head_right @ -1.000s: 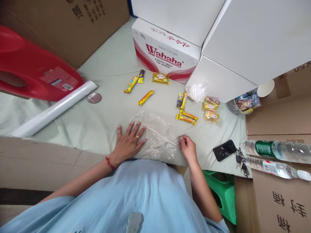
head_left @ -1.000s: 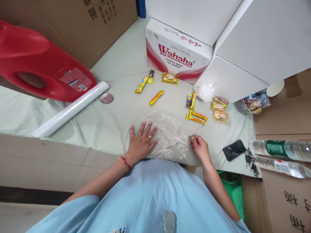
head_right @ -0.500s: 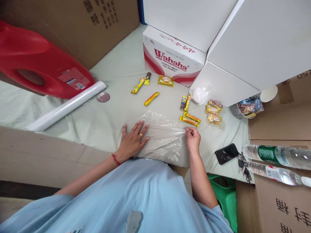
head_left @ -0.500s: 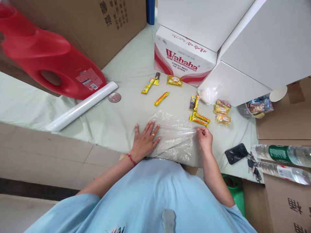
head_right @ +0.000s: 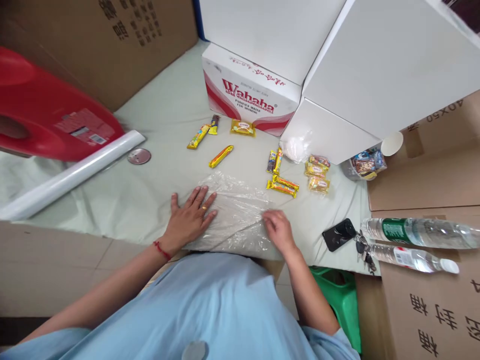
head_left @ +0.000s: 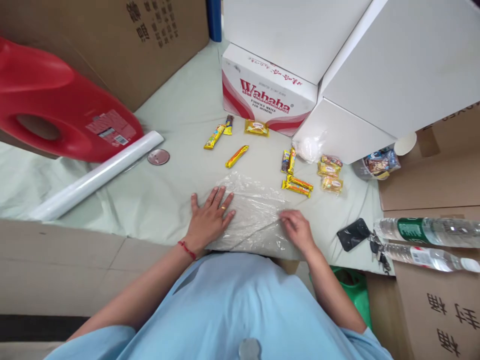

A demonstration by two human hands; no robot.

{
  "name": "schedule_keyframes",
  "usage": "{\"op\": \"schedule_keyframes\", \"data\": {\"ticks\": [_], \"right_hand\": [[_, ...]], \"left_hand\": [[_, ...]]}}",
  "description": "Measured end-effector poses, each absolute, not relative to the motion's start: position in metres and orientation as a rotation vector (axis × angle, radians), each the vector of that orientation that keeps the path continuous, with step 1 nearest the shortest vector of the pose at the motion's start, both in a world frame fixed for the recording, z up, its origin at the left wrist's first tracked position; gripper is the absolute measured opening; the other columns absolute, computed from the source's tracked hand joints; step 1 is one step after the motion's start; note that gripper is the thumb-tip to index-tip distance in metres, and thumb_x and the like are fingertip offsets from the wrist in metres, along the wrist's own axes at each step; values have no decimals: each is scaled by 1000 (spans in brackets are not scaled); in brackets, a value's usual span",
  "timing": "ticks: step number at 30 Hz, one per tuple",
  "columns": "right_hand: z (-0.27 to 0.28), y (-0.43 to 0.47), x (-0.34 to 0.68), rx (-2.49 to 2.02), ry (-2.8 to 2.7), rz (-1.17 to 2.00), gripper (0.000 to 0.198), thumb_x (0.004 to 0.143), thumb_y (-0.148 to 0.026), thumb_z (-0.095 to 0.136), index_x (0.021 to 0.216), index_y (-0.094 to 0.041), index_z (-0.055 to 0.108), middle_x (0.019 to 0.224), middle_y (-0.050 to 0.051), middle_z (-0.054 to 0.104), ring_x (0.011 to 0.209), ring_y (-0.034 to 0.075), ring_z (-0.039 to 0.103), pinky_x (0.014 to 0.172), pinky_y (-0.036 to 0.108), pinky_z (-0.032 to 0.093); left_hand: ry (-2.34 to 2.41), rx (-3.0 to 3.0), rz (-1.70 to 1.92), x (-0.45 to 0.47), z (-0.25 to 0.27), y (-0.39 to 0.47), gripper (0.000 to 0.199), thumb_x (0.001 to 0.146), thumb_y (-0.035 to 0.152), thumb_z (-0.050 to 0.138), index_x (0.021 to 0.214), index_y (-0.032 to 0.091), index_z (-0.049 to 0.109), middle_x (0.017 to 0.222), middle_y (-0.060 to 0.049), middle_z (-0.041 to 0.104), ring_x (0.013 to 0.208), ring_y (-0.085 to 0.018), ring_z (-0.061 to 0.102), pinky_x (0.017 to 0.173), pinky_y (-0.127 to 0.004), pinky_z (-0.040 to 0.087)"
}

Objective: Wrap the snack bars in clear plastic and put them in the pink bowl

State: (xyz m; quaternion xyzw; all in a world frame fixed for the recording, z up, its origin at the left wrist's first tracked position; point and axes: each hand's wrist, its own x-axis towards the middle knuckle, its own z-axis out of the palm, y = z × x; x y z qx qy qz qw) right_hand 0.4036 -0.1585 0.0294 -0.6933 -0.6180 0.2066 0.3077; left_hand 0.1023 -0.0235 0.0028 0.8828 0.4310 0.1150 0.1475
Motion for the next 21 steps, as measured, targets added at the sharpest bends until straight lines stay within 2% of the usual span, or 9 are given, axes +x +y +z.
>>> {"op": "schedule_keyframes", "data": {"ticks": [2, 4, 7, 9, 14, 18, 21], "right_hand": [[30, -143, 437, -1992, -1541, 351, 28, 99, -26, 50, 106, -27, 77, 106, 9, 77, 105, 28, 66, 97, 48, 53], [31, -120, 468, -2104, -1542, 176, 29, 97, -31, 53, 114, -23, 76, 116, 13, 75, 114, 32, 61, 105, 52, 48], [26, -87, 498, -2192, -1671, 88, 52, 91, -45, 68, 133, -16, 68, 136, 20, 66, 130, 38, 49, 116, 55, 38], [19, -75, 505, -2219, -1775, 92, 63, 88, -51, 72, 138, -14, 65, 136, 21, 64, 132, 39, 45, 117, 54, 36], [5, -94, 503, -2348, -1755, 24, 52, 96, -51, 61, 129, -12, 68, 113, 20, 65, 114, 36, 51, 107, 51, 42], [12, -124, 504, -2473, -1584, 61, 55, 94, -54, 59, 126, -11, 68, 111, 19, 63, 100, 32, 57, 94, 48, 49], [34, -136, 496, -2388, -1345, 3, 57, 94, -60, 57, 122, -13, 69, 110, 17, 63, 95, 29, 61, 89, 45, 53]], "left_hand": [[1234, 2554, 345, 102, 2, -23, 57, 109, 46, 37, 163, 28, 42, 174, -14, 31, 161, -35, 32, 124, -78, -6], [1239, 2555, 356, 103, 1, -24, 57, 109, 46, 38, 163, 27, 43, 174, -15, 32, 161, -35, 32, 124, -79, -5], [1250, 2548, 362, 104, 0, -25, 57, 109, 46, 39, 162, 28, 44, 174, -14, 33, 161, -35, 32, 126, -77, -2], [1261, 2544, 357, 105, -1, -26, 57, 108, 46, 40, 162, 29, 44, 174, -14, 33, 161, -35, 32, 127, -75, 0], [1272, 2551, 297, 104, 2, -25, 60, 108, 50, 41, 164, 30, 41, 175, -13, 30, 162, -34, 30, 128, -72, -1], [1251, 2576, 226, 103, 4, -23, 67, 104, 59, 46, 166, 34, 37, 177, -10, 27, 163, -35, 26, 128, -71, -6], [1247, 2588, 202, 102, 2, -23, 68, 104, 60, 46, 167, 36, 35, 177, -9, 27, 164, -36, 23, 128, -71, -7]]}}
